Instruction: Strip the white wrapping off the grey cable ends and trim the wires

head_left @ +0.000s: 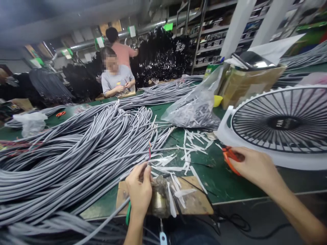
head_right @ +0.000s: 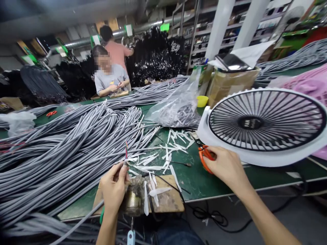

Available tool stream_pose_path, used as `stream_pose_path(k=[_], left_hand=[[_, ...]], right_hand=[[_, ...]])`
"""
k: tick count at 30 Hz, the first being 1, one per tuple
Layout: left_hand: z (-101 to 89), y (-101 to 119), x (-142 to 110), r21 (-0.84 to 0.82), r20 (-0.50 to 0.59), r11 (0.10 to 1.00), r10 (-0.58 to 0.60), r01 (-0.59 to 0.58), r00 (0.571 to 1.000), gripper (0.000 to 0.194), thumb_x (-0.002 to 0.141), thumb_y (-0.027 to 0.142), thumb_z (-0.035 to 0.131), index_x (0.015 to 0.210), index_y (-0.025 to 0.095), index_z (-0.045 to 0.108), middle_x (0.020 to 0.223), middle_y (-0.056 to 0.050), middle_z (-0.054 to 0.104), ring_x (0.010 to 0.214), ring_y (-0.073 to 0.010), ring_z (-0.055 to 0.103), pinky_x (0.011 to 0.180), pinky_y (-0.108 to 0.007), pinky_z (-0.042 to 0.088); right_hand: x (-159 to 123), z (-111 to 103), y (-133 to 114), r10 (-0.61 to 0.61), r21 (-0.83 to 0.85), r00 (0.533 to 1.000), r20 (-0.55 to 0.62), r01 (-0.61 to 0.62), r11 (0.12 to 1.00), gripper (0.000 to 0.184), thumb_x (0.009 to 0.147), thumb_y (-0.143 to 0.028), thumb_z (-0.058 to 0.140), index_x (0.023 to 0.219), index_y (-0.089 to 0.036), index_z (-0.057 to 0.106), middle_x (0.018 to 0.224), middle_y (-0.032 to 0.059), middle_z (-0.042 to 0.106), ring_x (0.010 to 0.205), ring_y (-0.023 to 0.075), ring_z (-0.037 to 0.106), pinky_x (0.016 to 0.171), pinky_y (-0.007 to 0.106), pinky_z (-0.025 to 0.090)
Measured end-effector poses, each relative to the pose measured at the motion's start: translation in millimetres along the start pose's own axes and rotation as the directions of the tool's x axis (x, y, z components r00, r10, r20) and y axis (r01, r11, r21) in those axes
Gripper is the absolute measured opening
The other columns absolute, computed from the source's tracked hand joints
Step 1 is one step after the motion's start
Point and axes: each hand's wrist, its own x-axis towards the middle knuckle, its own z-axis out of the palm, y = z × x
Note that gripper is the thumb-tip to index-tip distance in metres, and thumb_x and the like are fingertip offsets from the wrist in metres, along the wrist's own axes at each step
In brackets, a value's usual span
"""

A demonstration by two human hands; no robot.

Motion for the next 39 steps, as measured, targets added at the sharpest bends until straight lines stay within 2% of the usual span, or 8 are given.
stream_pose_path(k=[3, 6, 11, 18, 25, 34, 37, 39], left_hand=[[0.0, 1, 1, -0.099, 0.017, 0.992, -0.078, 0.079, 0.997, 0.028, 0.084, 0.036, 0.055, 0.080, 0.013, 0.070, 0.054, -0.001, 0.059, 0.040, -0.0100, 0.052, 0.039, -0.019, 0.043], [1.1, 3, 1, -0.164, 0.012, 0.979, -0.123, 0.123, 0.992, 0.030, 0.082, 0.039, 0.057, 0.077, 0.012, 0.069, 0.049, 0.001, 0.056, 0.038, -0.0096, 0.050, 0.038, -0.019, 0.040], [0.5, 3, 1, -0.161, -0.045, 0.979, -0.131, 0.123, 0.990, 0.034, 0.078, 0.044, 0.061, 0.078, 0.011, 0.070, 0.048, 0.001, 0.056, 0.038, -0.0114, 0.053, 0.038, -0.020, 0.044], [0.5, -3, -1, -0.151, -0.070, 0.983, -0.119, 0.107, 0.990, 0.030, 0.079, 0.041, 0.062, 0.080, 0.012, 0.071, 0.058, -0.003, 0.064, 0.040, -0.0118, 0.057, 0.039, -0.020, 0.046], [0.7, -4, -5, -0.044, -0.067, 0.997, -0.063, 0.060, 0.996, 0.023, 0.079, 0.035, 0.063, 0.080, 0.014, 0.071, 0.062, -0.004, 0.065, 0.047, -0.0139, 0.060, 0.044, -0.021, 0.050], [0.6, -2, -1, -0.186, 0.001, 0.977, -0.100, 0.099, 0.995, 0.021, 0.077, 0.033, 0.064, 0.076, 0.013, 0.071, 0.055, -0.001, 0.061, 0.037, -0.0110, 0.055, 0.036, -0.019, 0.046], [1.1, -2, -1, -0.194, -0.013, 0.975, -0.116, 0.111, 0.993, 0.022, 0.075, 0.033, 0.066, 0.077, 0.013, 0.073, 0.055, -0.002, 0.064, 0.036, -0.0113, 0.056, 0.036, -0.020, 0.047], [1.2, -2, -1, -0.176, -0.025, 0.978, -0.114, 0.108, 0.993, 0.022, 0.074, 0.034, 0.067, 0.076, 0.013, 0.073, 0.059, -0.004, 0.067, 0.042, -0.0133, 0.060, 0.040, -0.021, 0.050]], right_hand=[[-10, -1, -39, -0.164, 0.195, 0.986, 0.021, 0.157, 0.968, 0.007, 0.077, -0.019, 0.052, 0.077, -0.022, 0.058, 0.071, 0.0064, 0.066, 0.058, 0.0193, 0.062, 0.054, 0.028, 0.048], [-11, 5, -83, -0.403, 0.322, 0.915, -0.008, 0.384, 0.865, 0.012, 0.081, -0.016, 0.046, 0.085, -0.020, 0.057, 0.082, 0.0078, 0.066, 0.068, 0.0182, 0.064, 0.060, 0.027, 0.051], [1, 22, -122, -0.560, 0.359, 0.829, 0.013, 0.518, 0.776, 0.006, 0.082, -0.023, 0.057, 0.085, -0.018, 0.056, 0.080, 0.0071, 0.063, 0.070, 0.0184, 0.061, 0.062, 0.028, 0.052], [1, 37, -122, -0.582, 0.270, 0.813, -0.021, 0.565, 0.780, 0.010, 0.080, -0.025, 0.062, 0.083, -0.016, 0.059, 0.079, 0.0084, 0.064, 0.072, 0.0207, 0.058, 0.065, 0.031, 0.050], [6, 41, -132, -0.665, 0.156, 0.745, -0.045, 0.663, 0.732, 0.005, 0.082, -0.018, 0.057, 0.079, -0.014, 0.059, 0.071, 0.0061, 0.060, 0.063, 0.0188, 0.055, 0.058, 0.028, 0.044], [3, 41, -132, -0.714, 0.031, 0.700, -0.032, 0.715, 0.699, 0.024, 0.085, -0.010, 0.043, 0.065, -0.017, 0.055, 0.059, 0.0025, 0.053, 0.057, 0.0158, 0.049, 0.052, 0.025, 0.035], [1, 41, -131, -0.699, 0.084, 0.714, -0.043, 0.700, 0.710, 0.030, 0.086, -0.010, 0.039, 0.060, -0.018, 0.052, 0.055, 0.0012, 0.052, 0.052, 0.0139, 0.046, 0.048, 0.025, 0.031], [3, 39, -130, -0.648, 0.222, 0.761, -0.037, 0.638, 0.737, 0.032, 0.086, -0.012, 0.040, 0.055, -0.019, 0.047, 0.050, -0.0018, 0.047, 0.047, 0.0111, 0.041, 0.045, 0.023, 0.029]])
